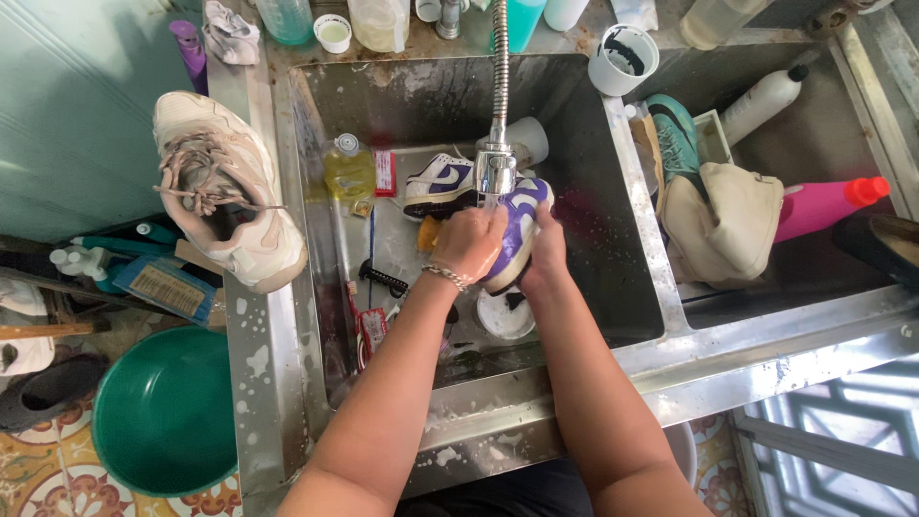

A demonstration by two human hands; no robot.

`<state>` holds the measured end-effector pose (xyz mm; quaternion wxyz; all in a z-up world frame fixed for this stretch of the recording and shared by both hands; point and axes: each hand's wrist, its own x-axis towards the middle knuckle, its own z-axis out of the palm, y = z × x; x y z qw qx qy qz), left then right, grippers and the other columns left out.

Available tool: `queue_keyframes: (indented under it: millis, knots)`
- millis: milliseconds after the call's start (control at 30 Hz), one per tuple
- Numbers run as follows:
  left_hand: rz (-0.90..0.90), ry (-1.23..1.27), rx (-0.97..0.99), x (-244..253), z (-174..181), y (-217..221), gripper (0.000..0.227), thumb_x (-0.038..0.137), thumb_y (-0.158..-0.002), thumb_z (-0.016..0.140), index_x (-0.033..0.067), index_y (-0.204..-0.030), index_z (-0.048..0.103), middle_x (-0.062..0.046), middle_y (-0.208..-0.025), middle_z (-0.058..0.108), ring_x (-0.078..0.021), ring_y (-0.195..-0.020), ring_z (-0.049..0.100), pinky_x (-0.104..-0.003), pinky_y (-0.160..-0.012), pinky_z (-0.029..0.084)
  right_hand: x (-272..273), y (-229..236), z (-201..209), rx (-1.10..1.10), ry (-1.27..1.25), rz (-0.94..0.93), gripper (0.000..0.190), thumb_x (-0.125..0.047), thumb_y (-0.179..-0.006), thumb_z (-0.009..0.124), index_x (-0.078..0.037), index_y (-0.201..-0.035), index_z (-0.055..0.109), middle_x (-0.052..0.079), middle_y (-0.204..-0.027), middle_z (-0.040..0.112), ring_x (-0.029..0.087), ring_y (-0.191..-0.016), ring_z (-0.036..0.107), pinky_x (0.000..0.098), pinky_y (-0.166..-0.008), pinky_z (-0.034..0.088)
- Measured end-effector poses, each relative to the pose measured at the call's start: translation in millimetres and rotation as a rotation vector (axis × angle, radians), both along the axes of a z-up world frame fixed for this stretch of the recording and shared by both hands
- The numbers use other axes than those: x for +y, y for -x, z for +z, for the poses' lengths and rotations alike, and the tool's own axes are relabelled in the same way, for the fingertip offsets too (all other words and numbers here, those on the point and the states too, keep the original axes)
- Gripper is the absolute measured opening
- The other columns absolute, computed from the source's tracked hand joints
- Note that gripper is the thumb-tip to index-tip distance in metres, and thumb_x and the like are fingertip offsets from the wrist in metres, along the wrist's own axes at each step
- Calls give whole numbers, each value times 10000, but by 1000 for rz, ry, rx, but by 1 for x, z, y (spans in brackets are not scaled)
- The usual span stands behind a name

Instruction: The person cleans two shoes in a metal sink, first scrubbing the midsole and upper of a purple and white shoe with a toothbrush and soapy foam, then rinsing it under a faucet and scrubbing the sole with a sponge, before repeating similar cleaning steps on a white shoe.

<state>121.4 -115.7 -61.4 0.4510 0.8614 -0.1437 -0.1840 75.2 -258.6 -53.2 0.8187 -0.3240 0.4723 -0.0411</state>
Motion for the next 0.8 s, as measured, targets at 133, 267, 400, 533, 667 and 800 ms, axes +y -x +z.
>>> queue_keyframes:
  millis: [133, 267, 400, 533, 667, 800]
  knots:
    - [-65, 188, 49, 31, 53, 10, 570, 527, -1103, 710, -4, -926, 813, -286, -982, 850, -513, -1156, 850, -595, -971, 644, -14, -12, -13, 18, 0, 73, 634, -642, -1195, 688, -75, -1456, 797, 190, -1332, 931, 381, -1218, 924, 616, -1085, 750]
    - [35, 231, 130, 30, 22, 11, 570, 629, -1056, 786, 104, -840, 841, -108, -727, 769, -269, -865, 796, -409, -822, 595, 2, -8, -4, 28, 2, 129, 641, -639, -1201, 690, -44, -1411, 805, 208, -1248, 935, 367, -1115, 936, 584, -1001, 775]
    - [197, 194, -48, 30, 30, 6, 754, 618, -1199, 632, 42, -776, 870, -260, -772, 793, -437, -918, 863, -514, -824, 605, 14, -3, -2, 65, -97, 206, 646, -616, -1183, 681, -25, -1405, 816, 231, -1256, 926, 414, -1128, 930, 652, -1022, 757]
    - [251, 197, -81, 42, 39, 5, 821, 620, -1221, 632, -14, -730, 808, -280, -730, 759, -514, -883, 824, -565, -812, 591, 33, -6, 21, -14, -118, 240, 693, -603, -1147, 754, 26, -1431, 822, 255, -1320, 898, 465, -1196, 907, 661, -1095, 727]
    - [282, 242, 4, 48, 26, 2, 824, 745, -1157, 716, 153, -585, 670, -52, -572, 638, -202, -698, 707, -361, -732, 526, 35, -7, 30, -68, -65, 206, 699, -560, -1063, 889, 15, -1455, 823, 251, -1354, 893, 445, -1223, 902, 640, -1118, 717]
    - [222, 369, 59, 43, 32, 9, 715, 632, -1155, 757, 211, -596, 609, 32, -528, 565, -106, -674, 629, -326, -683, 483, 36, 2, 58, -96, 155, 127, 824, -550, -968, 1021, -10, -1544, 786, 263, -1425, 874, 429, -1289, 876, 648, -1178, 687]
